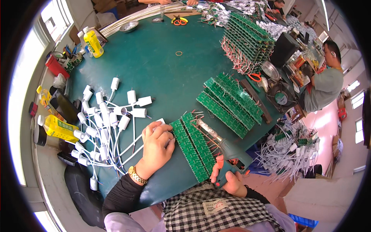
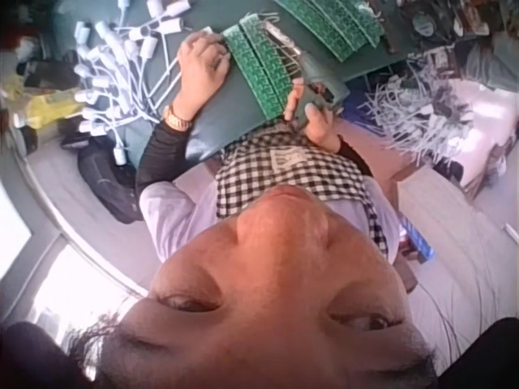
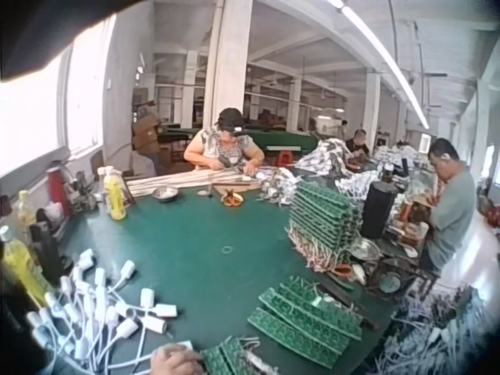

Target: The person solders wires from power adapters onto a circuit board strip using a soldering iron, places the assembled strip aside, and solders more adapter wires onto another circuit board strip.

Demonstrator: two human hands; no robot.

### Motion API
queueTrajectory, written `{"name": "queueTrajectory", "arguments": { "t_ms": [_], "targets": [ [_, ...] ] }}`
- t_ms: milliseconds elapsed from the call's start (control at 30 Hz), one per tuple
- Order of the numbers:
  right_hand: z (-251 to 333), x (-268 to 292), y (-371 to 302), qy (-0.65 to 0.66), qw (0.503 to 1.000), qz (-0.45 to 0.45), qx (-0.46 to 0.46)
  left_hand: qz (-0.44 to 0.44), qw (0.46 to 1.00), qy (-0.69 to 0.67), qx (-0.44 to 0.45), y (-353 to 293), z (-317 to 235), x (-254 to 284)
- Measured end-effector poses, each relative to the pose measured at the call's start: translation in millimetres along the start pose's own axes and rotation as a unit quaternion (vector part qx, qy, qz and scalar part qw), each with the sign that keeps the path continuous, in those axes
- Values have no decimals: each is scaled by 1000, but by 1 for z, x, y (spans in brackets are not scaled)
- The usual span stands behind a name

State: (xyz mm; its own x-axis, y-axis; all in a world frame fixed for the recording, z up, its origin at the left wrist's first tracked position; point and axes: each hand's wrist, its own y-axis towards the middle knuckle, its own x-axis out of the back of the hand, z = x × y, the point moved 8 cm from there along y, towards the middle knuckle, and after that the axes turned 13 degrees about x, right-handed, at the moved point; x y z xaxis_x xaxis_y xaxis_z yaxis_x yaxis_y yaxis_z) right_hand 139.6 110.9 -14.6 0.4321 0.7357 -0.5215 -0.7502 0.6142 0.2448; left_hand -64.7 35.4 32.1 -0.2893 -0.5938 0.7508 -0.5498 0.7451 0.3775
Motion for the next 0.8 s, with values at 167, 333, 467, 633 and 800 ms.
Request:
{"name": "queueTrajectory", "arguments": {
  "t_ms": [167,333,467,633,800],
  "targets": [
    [-1,-1,2,-3,1000,13,-9,12,1000,18,9,-1,0,-4],
    [-6,4,2,-21,999,15,-37,18,1000,-5,25,5,6,-5],
    [-3,3,1,-58,996,36,-54,22,999,-12,44,7,9,-4],
    [-5,3,-2,-107,990,72,-64,46,998,-9,47,10,13,-7],
    [-10,0,-11,-91,989,93,-66,55,997,-7,59,9,16,-8]
  ]
}}
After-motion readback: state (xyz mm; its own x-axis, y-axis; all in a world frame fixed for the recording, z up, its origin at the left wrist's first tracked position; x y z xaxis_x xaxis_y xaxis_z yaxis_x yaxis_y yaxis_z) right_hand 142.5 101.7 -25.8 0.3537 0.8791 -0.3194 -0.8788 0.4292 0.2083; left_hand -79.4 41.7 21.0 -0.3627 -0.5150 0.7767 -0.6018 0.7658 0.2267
